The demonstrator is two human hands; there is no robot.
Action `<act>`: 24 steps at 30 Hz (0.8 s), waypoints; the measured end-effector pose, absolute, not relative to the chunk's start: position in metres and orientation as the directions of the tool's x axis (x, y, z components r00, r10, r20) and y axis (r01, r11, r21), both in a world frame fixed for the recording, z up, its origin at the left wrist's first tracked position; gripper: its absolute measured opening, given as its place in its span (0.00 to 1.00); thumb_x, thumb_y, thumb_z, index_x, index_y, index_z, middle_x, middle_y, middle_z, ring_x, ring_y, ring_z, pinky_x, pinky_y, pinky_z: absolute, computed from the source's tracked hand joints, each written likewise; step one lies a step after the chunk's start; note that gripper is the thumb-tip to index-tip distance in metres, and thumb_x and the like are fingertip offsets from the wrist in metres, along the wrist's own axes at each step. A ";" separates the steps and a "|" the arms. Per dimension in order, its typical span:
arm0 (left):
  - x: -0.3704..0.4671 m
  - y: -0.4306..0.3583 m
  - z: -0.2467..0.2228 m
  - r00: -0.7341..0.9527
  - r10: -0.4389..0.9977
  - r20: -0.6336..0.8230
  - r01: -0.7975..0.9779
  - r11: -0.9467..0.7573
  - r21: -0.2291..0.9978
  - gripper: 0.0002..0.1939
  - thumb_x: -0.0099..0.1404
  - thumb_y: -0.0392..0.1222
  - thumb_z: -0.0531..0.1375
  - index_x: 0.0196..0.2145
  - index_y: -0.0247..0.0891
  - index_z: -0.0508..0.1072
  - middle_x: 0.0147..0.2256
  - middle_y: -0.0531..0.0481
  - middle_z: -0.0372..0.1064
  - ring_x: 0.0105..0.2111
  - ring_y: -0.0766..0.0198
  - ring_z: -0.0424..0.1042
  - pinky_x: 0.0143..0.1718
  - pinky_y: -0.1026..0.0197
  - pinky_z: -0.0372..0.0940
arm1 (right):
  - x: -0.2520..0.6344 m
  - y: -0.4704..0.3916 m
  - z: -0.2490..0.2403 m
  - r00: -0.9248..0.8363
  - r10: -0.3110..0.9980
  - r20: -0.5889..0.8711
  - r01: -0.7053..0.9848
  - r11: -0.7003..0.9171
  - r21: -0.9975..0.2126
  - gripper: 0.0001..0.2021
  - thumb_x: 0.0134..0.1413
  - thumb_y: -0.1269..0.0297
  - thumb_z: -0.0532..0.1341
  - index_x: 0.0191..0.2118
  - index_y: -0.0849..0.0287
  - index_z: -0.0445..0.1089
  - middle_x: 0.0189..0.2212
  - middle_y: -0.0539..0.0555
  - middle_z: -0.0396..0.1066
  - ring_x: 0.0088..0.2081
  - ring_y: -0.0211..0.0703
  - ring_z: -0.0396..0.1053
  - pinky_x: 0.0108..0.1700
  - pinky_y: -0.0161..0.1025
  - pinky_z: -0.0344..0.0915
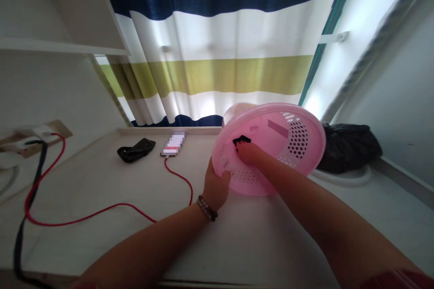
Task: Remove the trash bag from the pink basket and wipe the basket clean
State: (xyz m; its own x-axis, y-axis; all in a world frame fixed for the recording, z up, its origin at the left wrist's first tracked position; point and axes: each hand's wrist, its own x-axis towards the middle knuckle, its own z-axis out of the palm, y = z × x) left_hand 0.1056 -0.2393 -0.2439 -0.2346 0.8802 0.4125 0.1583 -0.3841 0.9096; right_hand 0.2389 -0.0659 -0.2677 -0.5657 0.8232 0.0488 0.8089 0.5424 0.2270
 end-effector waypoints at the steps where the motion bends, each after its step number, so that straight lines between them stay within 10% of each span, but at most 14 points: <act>1: 0.105 -0.239 -0.245 -0.252 0.882 0.398 0.160 -0.368 0.916 0.24 0.56 0.30 0.57 0.51 0.40 0.66 0.49 0.44 0.69 0.50 0.54 0.69 0.55 0.45 0.64 | 0.241 -0.062 -0.270 -0.564 0.823 0.070 0.812 0.537 0.229 0.22 0.64 0.69 0.42 0.57 0.74 0.61 0.51 0.72 0.65 0.53 0.51 0.64 0.53 0.46 0.59; 16: 0.086 -0.229 -0.247 -0.348 0.804 0.481 0.282 -0.399 0.872 0.30 0.53 0.31 0.60 0.54 0.42 0.63 0.50 0.47 0.67 0.51 0.55 0.68 0.56 0.50 0.62 | 0.239 -0.130 -0.238 -0.604 0.787 -0.128 0.711 0.605 0.359 0.22 0.57 0.70 0.51 0.56 0.71 0.63 0.49 0.73 0.67 0.46 0.59 0.68 0.48 0.55 0.63; 24: 0.088 -0.223 -0.265 -0.094 0.901 0.423 0.006 -0.424 0.905 0.36 0.53 0.38 0.66 0.58 0.39 0.58 0.55 0.40 0.64 0.54 0.51 0.67 0.58 0.45 0.61 | 0.255 -0.171 -0.233 -0.618 0.782 -0.079 0.745 0.615 0.258 0.23 0.61 0.70 0.46 0.59 0.72 0.59 0.52 0.72 0.65 0.54 0.55 0.64 0.53 0.50 0.61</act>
